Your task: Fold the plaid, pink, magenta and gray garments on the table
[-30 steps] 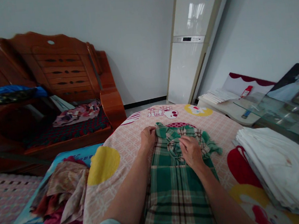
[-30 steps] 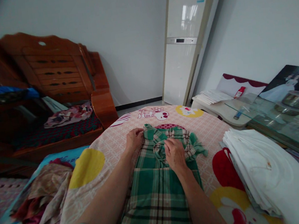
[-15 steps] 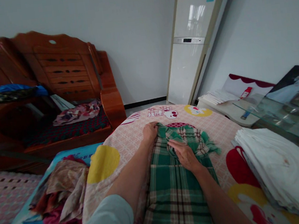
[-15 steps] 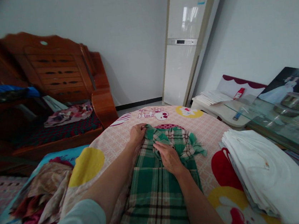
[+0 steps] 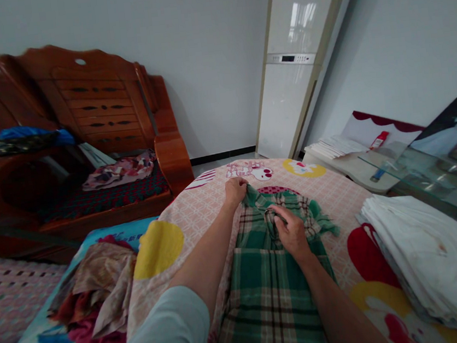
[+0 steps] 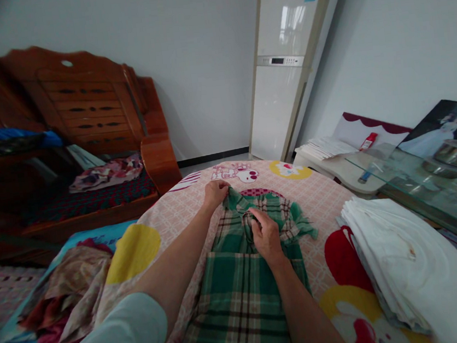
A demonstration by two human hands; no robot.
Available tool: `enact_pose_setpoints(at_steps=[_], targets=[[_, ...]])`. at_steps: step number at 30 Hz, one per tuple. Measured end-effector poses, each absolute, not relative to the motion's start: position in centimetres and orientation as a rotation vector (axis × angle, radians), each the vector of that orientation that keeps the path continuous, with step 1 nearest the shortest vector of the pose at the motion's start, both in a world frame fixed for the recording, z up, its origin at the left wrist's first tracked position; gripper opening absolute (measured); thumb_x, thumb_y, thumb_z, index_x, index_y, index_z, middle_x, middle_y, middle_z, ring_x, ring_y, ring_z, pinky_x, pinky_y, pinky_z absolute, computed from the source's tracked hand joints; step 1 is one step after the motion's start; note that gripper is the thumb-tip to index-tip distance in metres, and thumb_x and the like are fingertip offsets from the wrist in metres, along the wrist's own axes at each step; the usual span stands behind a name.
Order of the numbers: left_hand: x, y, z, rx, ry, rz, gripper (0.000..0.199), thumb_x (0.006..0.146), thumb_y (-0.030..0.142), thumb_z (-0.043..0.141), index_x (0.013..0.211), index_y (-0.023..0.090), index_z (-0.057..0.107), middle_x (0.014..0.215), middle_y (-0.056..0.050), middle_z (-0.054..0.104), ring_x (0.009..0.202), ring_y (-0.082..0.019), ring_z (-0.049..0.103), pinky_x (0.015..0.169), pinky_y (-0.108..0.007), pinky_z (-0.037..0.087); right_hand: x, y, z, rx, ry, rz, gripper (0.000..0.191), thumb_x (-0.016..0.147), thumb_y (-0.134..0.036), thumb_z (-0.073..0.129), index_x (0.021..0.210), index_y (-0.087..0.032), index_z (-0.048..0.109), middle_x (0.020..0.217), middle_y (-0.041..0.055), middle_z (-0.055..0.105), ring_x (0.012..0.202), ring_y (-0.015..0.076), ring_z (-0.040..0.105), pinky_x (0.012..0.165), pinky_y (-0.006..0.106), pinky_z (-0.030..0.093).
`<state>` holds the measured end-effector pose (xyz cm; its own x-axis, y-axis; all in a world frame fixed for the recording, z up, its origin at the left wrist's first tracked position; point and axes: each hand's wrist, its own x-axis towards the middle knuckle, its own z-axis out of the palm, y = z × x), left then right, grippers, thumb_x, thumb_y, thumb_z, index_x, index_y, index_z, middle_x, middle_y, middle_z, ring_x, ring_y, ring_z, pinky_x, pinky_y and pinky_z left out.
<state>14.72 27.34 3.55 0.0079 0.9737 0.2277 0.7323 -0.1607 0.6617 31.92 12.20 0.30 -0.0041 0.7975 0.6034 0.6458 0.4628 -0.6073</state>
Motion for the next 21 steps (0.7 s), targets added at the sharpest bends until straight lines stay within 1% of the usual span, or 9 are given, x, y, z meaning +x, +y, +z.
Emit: enact_pose_setpoints(at_steps=[3, 5, 8, 10, 12, 14, 15, 18, 21], targets=[[15.0, 27.5, 3.4, 2.08, 1.679, 0.841, 0.032, 0.08, 0.009, 0.052, 0.1, 0.017, 0.075, 0.1, -0.006, 0.075, 0.098, -0.02, 0.067, 0.093, -0.029, 0.049, 32.3, 12.4, -0.1, -1.307, -1.662, 0.226, 0.035, 0.087, -0.025, 0.047, 0.115, -0.016, 0.067, 0.112, 0.0127, 0.071, 0.104, 0.0233, 0.066, 0.094, 0.039, 0.052], [15.1, 27.3, 3.2, 2.171, 1.613, 0.785, 0.038, 0.08, 0.007, 0.051, 0.109, 0.017, 0.073, 0.109, -0.007, 0.072, 0.105, -0.021, 0.065, 0.099, -0.03, 0.046, 32.5, 12.5, -0.4, -1.325, -1.658, 0.246, 0.035, 0.085, -0.024, 0.048, 0.112, -0.015, 0.068, 0.111, 0.0131, 0.071, 0.102, 0.0242, 0.067, 0.093, 0.04, 0.052], [14.9, 26.6, 2.7, 2.249, 1.561, 0.796, 0.051, 0.078, 0.006, 0.053, 0.128, 0.016, 0.061, 0.124, -0.01, 0.065, 0.116, -0.021, 0.059, 0.104, -0.031, 0.042, 32.8, 12.6, -0.6, -1.349, -1.651, 0.227, 0.036, 0.083, -0.021, 0.048, 0.11, -0.015, 0.069, 0.109, 0.0134, 0.071, 0.101, 0.0248, 0.067, 0.093, 0.041, 0.052], [14.6, 25.6, 2.3, 2.243, 1.628, 0.839, 0.053, 0.081, 0.009, 0.053, 0.134, 0.012, 0.055, 0.128, -0.013, 0.062, 0.119, -0.021, 0.057, 0.105, -0.031, 0.042, 33.0, 12.7, -0.6, -1.357, -1.628, 0.205, 0.037, 0.081, -0.019, 0.047, 0.11, -0.014, 0.069, 0.109, 0.0136, 0.071, 0.1, 0.0243, 0.067, 0.092, 0.041, 0.052], [14.1, 24.3, 1.9, 2.199, 1.754, 0.832, 0.049, 0.085, 0.015, 0.052, 0.135, 0.011, 0.052, 0.124, -0.015, 0.063, 0.115, -0.023, 0.059, 0.102, -0.033, 0.043, 33.1, 12.7, -0.4, -1.355, -1.614, 0.185, 0.037, 0.08, -0.018, 0.047, 0.11, -0.015, 0.07, 0.108, 0.0126, 0.071, 0.098, 0.0235, 0.067, 0.09, 0.04, 0.052], [13.7, 22.8, 1.4, 2.188, 1.819, 0.757, 0.048, 0.086, 0.019, 0.053, 0.134, 0.013, 0.052, 0.119, -0.015, 0.064, 0.111, -0.023, 0.06, 0.099, -0.034, 0.045, 33.0, 12.6, -0.3, -1.363, -1.644, 0.159, 0.036, 0.079, -0.015, 0.048, 0.105, -0.018, 0.072, 0.105, 0.0103, 0.073, 0.098, 0.0228, 0.066, 0.091, 0.04, 0.052], [13.5, 22.0, 1.2, 2.222, 1.798, 0.701, 0.048, 0.086, 0.021, 0.056, 0.133, 0.014, 0.053, 0.12, -0.014, 0.063, 0.112, -0.024, 0.06, 0.099, -0.034, 0.045, 32.9, 12.5, -0.3, -1.374, -1.689, 0.149, 0.034, 0.078, -0.013, 0.048, 0.101, -0.019, 0.073, 0.103, 0.009, 0.073, 0.098, 0.0227, 0.066, 0.092, 0.041, 0.051], [13.2, 20.2, 0.5, 2.393, 1.647, 0.551, 0.046, 0.085, 0.028, 0.06, 0.13, 0.019, 0.056, 0.137, -0.014, 0.053, 0.128, -0.028, 0.049, 0.108, -0.041, 0.038, 32.9, 12.3, -0.6, -1.438, -1.876, 0.115, 0.032, 0.075, -0.009, 0.051, 0.092, -0.021, 0.076, 0.104, 0.0078, 0.073, 0.101, 0.0239, 0.064, 0.095, 0.042, 0.048], [13.0, 19.4, 0.2, 2.441, 1.612, 0.478, 0.047, 0.09, 0.032, 0.054, 0.136, 0.022, 0.051, 0.148, -0.015, 0.042, 0.138, -0.031, 0.037, 0.113, -0.051, 0.028, 33.8, 12.4, -0.7, -1.603, -1.883, 0.004, 0.032, 0.072, -0.009, 0.054, 0.091, -0.02, 0.076, 0.103, 0.0091, 0.073, 0.101, 0.0254, 0.063, 0.095, 0.043, 0.047]])
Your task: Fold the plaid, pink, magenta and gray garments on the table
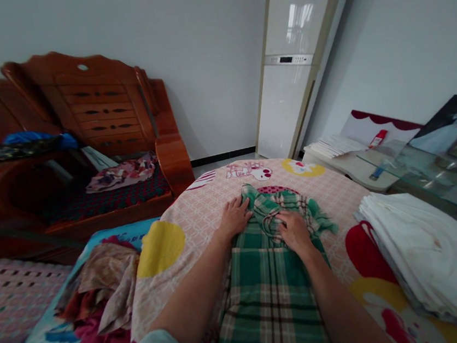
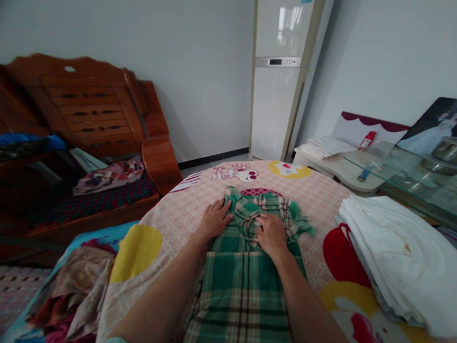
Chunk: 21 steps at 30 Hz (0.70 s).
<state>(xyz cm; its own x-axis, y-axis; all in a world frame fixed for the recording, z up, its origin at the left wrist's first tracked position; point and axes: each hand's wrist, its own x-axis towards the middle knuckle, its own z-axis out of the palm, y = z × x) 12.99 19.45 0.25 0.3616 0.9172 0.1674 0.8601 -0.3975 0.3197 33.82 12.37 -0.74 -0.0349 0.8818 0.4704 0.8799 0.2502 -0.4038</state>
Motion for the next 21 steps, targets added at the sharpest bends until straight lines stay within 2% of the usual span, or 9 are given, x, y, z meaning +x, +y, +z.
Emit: enact_pose_setpoints(at_steps=[3, 7, 11, 15, 18, 21], targets=[[13.2, 19.4, 0.7, 2.373, 1.645, 0.425, 0.049, 0.089, 0.031, 0.056, 0.137, 0.02, 0.049, 0.149, -0.017, 0.041, 0.139, -0.033, 0.036, 0.112, -0.054, 0.028, 35.9, 12.7, -0.3, -1.744, -1.723, -0.035, 0.026, 0.075, -0.015, 0.054, 0.087, -0.021, 0.077, 0.093, 0.0078, 0.075, 0.091, 0.0242, 0.066, 0.087, 0.038, 0.05], [14.8, 18.5, 1.3, 2.424, 1.449, 0.562, 0.047, 0.085, 0.028, 0.061, 0.131, 0.017, 0.055, 0.146, -0.017, 0.045, 0.138, -0.031, 0.039, 0.113, -0.049, 0.032, 39.4, 12.7, 1.0, -1.869, -1.479, -0.081, 0.029, 0.083, -0.028, 0.051, 0.091, -0.019, 0.077, 0.09, 0.0096, 0.076, 0.085, 0.0251, 0.068, 0.079, 0.034, 0.05], [17.0, 16.9, 0.4, 2.485, 1.124, 0.7, 0.046, 0.094, 0.031, 0.048, 0.136, 0.014, 0.05, 0.147, -0.015, 0.046, 0.139, -0.024, 0.039, 0.114, -0.042, 0.033, 42.6, 12.1, 1.3, -2.103, -1.346, -0.246, 0.037, 0.083, -0.021, 0.045, 0.103, -0.011, 0.074, 0.098, 0.0182, 0.073, 0.091, 0.0298, 0.067, 0.081, 0.039, 0.048], [17.7, 16.6, -1.1, 2.529, 1.053, 0.613, 0.051, 0.09, 0.037, 0.056, 0.135, 0.013, 0.052, 0.145, -0.018, 0.047, 0.138, -0.026, 0.04, 0.115, -0.045, 0.032, 44.4, 11.9, 0.5, -2.215, -1.336, -0.182, 0.04, 0.082, -0.02, 0.047, 0.11, -0.005, 0.071, 0.1, 0.0228, 0.071, 0.095, 0.0316, 0.066, 0.084, 0.042, 0.048], [17.4, 17.0, -1.1, 2.475, 1.057, 0.67, 0.046, 0.092, 0.034, 0.053, 0.133, 0.015, 0.054, 0.142, -0.015, 0.052, 0.135, -0.024, 0.045, 0.113, -0.044, 0.034, 43.7, 12.1, 0.9, -2.021, -1.408, -0.071, 0.036, 0.079, -0.025, 0.052, 0.106, -0.012, 0.073, 0.103, 0.0165, 0.072, 0.095, 0.0282, 0.066, 0.085, 0.04, 0.049], [17.2, 17.2, -0.1, 2.438, 1.058, 0.749, 0.037, 0.089, 0.03, 0.058, 0.123, 0.016, 0.061, 0.13, -0.012, 0.061, 0.124, -0.023, 0.053, 0.108, -0.04, 0.039, 41.6, 12.2, 2.3, -1.719, -1.629, 0.238, 0.029, 0.078, -0.03, 0.056, 0.096, -0.018, 0.075, 0.092, 0.0075, 0.075, 0.082, 0.0223, 0.067, 0.077, 0.033, 0.05]])
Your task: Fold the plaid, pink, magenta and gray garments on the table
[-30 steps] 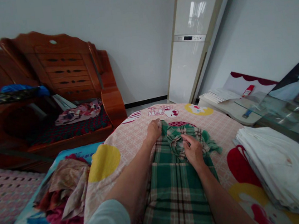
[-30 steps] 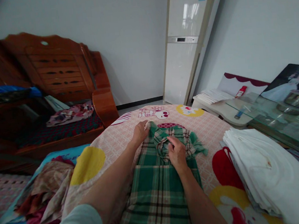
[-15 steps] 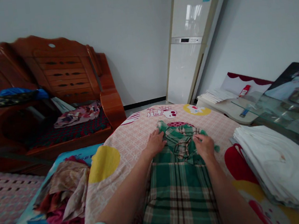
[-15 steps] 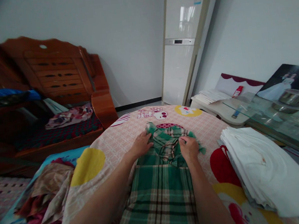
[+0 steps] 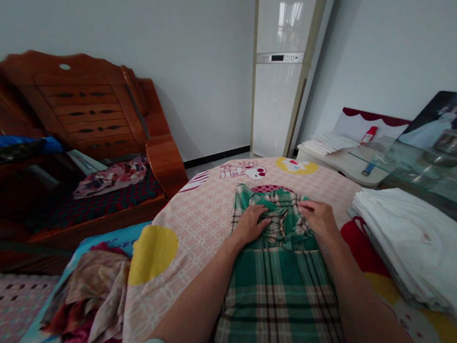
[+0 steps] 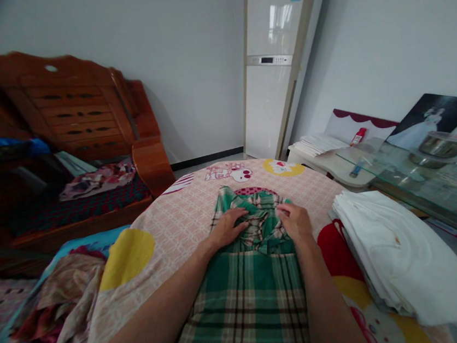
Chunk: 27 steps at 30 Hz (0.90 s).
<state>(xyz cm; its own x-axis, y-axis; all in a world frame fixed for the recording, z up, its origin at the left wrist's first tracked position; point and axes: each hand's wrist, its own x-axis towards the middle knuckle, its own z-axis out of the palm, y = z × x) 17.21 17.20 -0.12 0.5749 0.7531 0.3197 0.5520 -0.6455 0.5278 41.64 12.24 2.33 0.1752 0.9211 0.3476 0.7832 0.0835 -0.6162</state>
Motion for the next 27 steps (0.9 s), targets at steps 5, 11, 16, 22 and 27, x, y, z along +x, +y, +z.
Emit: enact_pose_setpoints(at_steps=[5, 11, 16, 22, 27], targets=[[17.8, 16.7, 1.1, 2.494, 1.157, 0.724, 0.015, 0.081, 0.018, 0.064, 0.094, 0.016, 0.069, 0.099, -0.009, 0.068, 0.101, -0.023, 0.061, 0.092, -0.034, 0.047, 38.2, 11.5, 4.5, -1.533, -2.002, 0.681, 0.02, 0.077, -0.029, 0.058, 0.073, -0.018, 0.074, 0.065, 0.0006, 0.069, 0.061, 0.0148, 0.06, 0.058, 0.024, 0.041], [18.2, 16.9, 1.0, 2.32, 1.365, 0.653, 0.011, 0.084, 0.019, 0.058, 0.086, 0.018, 0.068, 0.083, -0.004, 0.07, 0.082, -0.02, 0.065, 0.077, -0.029, 0.048, 38.2, 10.6, 4.8, -1.54, -2.134, 0.872, 0.025, 0.076, -0.029, 0.057, 0.057, -0.018, 0.068, 0.049, -0.0043, 0.056, 0.051, 0.0108, 0.048, 0.049, 0.021, 0.03], [18.1, 17.2, 1.1, 2.198, 1.377, 0.71, 0.009, 0.083, 0.019, 0.06, 0.081, 0.018, 0.069, 0.079, -0.004, 0.071, 0.078, -0.02, 0.066, 0.073, -0.029, 0.048, 38.6, 10.5, 4.9, -1.483, -2.139, 0.983, 0.022, 0.076, -0.032, 0.06, 0.065, -0.017, 0.072, 0.058, -0.0029, 0.064, 0.055, 0.0115, 0.053, 0.053, 0.021, 0.035], [18.0, 17.5, 1.4, 1.858, 1.288, 0.822, 0.006, 0.08, 0.019, 0.063, 0.074, 0.017, 0.064, 0.065, -0.003, 0.067, 0.07, -0.023, 0.068, 0.072, -0.033, 0.052, 38.3, 10.3, 5.3, -1.467, -2.043, 1.207, 0.022, 0.079, -0.034, 0.058, 0.069, -0.017, 0.069, 0.058, 0.0006, 0.068, 0.05, 0.0113, 0.056, 0.05, 0.02, 0.037], [18.1, 17.4, 1.7, 1.262, 0.829, 0.725, 0.007, 0.085, 0.02, 0.056, 0.089, 0.015, 0.06, 0.08, -0.006, 0.071, 0.072, -0.019, 0.07, 0.072, -0.034, 0.057, 38.2, 10.6, 4.6, -1.593, -1.767, 1.253, 0.008, 0.071, -0.024, 0.061, 0.067, -0.017, 0.064, 0.06, 0.0008, 0.068, 0.049, 0.0124, 0.061, 0.047, 0.02, 0.043]])
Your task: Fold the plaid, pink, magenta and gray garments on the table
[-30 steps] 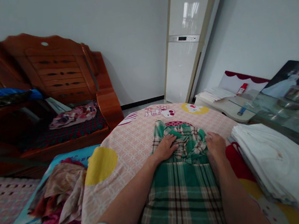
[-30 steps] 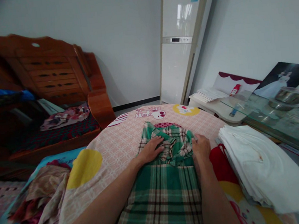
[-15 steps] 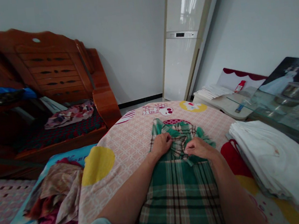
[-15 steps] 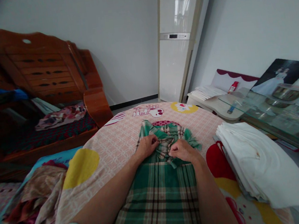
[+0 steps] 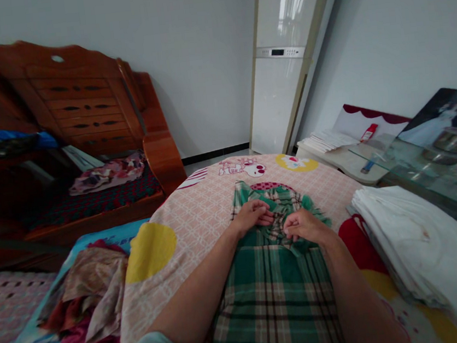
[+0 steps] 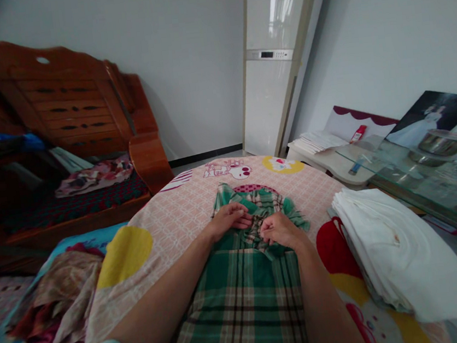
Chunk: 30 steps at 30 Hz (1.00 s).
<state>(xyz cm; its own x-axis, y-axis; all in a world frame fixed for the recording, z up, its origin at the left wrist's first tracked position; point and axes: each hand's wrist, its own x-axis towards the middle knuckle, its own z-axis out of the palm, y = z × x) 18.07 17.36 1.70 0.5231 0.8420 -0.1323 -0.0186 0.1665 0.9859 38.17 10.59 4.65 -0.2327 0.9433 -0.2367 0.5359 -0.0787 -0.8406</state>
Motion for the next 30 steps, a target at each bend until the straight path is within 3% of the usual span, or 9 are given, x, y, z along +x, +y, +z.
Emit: enact_pose_setpoints(at_steps=[2, 5, 8, 12, 15, 17, 22, 27, 30], targets=[[18.2, 17.3, 1.6, 1.181, 0.717, 0.715, 0.01, 0.083, 0.016, 0.057, 0.093, 0.014, 0.059, 0.087, -0.006, 0.072, 0.077, -0.016, 0.071, 0.074, -0.031, 0.057, 37.9, 10.8, 4.3, -1.679, -1.657, 1.172, 0.005, 0.07, -0.019, 0.059, 0.069, -0.017, 0.064, 0.06, -0.0001, 0.067, 0.045, 0.0121, 0.06, 0.043, 0.02, 0.042], [18.1, 17.6, 1.2, 1.236, 0.797, 0.846, 0.011, 0.079, 0.009, 0.057, 0.089, 0.014, 0.059, 0.081, -0.004, 0.07, 0.071, -0.014, 0.069, 0.069, -0.028, 0.056, 37.4, 11.4, 3.5, -1.845, -1.509, 0.918, 0.012, 0.076, -0.019, 0.054, 0.078, -0.018, 0.066, 0.062, 0.0013, 0.067, 0.047, 0.0146, 0.061, 0.045, 0.023, 0.044], [17.9, 18.0, 0.7, 1.453, 0.998, 1.012, 0.014, 0.077, 0.005, 0.054, 0.083, 0.016, 0.061, 0.073, -0.002, 0.067, 0.064, -0.015, 0.066, 0.064, -0.029, 0.055, 36.8, 12.2, 2.4, -1.964, -1.536, 0.488, 0.018, 0.077, -0.02, 0.058, 0.09, -0.018, 0.07, 0.075, 0.0067, 0.072, 0.069, 0.0209, 0.068, 0.062, 0.029, 0.051], [17.7, 17.9, 0.4, 1.807, 1.153, 1.002, 0.016, 0.074, 0.004, 0.058, 0.079, 0.016, 0.067, 0.074, -0.003, 0.069, 0.069, -0.018, 0.066, 0.07, -0.031, 0.054, 36.1, 13.0, 0.9, -2.056, -1.62, 0.153, 0.026, 0.074, -0.024, 0.065, 0.098, -0.017, 0.072, 0.092, 0.0118, 0.073, 0.093, 0.0266, 0.067, 0.08, 0.034, 0.049], [17.9, 17.5, 0.5, 1.954, 1.179, 0.98, 0.015, 0.075, 0.004, 0.06, 0.079, 0.016, 0.07, 0.079, -0.003, 0.071, 0.075, -0.018, 0.065, 0.075, -0.031, 0.053, 36.0, 13.4, 0.2, -2.017, -1.582, 0.209, 0.016, 0.077, -0.023, 0.058, 0.083, -0.02, 0.073, 0.081, 0.0087, 0.073, 0.083, 0.0232, 0.068, 0.073, 0.031, 0.049], [18.1, 17.3, 0.6, 2.013, 1.183, 0.969, 0.016, 0.076, 0.005, 0.06, 0.08, 0.016, 0.07, 0.081, -0.002, 0.071, 0.076, -0.017, 0.065, 0.076, -0.03, 0.052, 36.1, 13.7, 0.0, -1.914, -1.483, 0.351, 0.019, 0.077, -0.025, 0.054, 0.08, -0.019, 0.072, 0.073, 0.0065, 0.072, 0.069, 0.0209, 0.067, 0.065, 0.03, 0.049], [18.2, 17.3, 0.6, 2.083, 1.188, 0.951, 0.016, 0.077, 0.005, 0.061, 0.082, 0.017, 0.071, 0.083, -0.001, 0.07, 0.077, -0.014, 0.063, 0.078, -0.028, 0.051, 36.6, 14.1, -0.2, -1.834, -1.183, 0.67, 0.043, 0.074, -0.025, 0.054, 0.112, -0.016, 0.069, 0.057, 0.0003, 0.067, 0.039, 0.0168, 0.055, 0.04, 0.027, 0.042], [18.3, 17.4, 0.3, 2.1, 1.2, 0.944, 0.017, 0.078, 0.005, 0.06, 0.082, 0.017, 0.071, 0.084, -0.001, 0.07, 0.079, -0.014, 0.063, 0.078, -0.026, 0.05, 36.6, 14.6, -0.7, -1.824, -1.257, 0.595, 0.019, 0.068, -0.022, 0.058, 0.077, -0.02, 0.075, 0.045, -0.0015, 0.06, 0.038, 0.0139, 0.053, 0.041, 0.024, 0.04], [18.3, 17.3, 0.3, 2.101, 1.198, 0.953, 0.017, 0.078, 0.005, 0.06, 0.084, 0.017, 0.071, 0.085, -0.001, 0.071, 0.08, -0.014, 0.064, 0.078, -0.026, 0.05, 36.5, 14.8, -0.9, -1.738, -1.179, 0.578, 0.022, 0.069, -0.03, 0.059, 0.079, -0.018, 0.075, 0.051, 0.0006, 0.065, 0.039, 0.0149, 0.055, 0.041, 0.025, 0.041]])
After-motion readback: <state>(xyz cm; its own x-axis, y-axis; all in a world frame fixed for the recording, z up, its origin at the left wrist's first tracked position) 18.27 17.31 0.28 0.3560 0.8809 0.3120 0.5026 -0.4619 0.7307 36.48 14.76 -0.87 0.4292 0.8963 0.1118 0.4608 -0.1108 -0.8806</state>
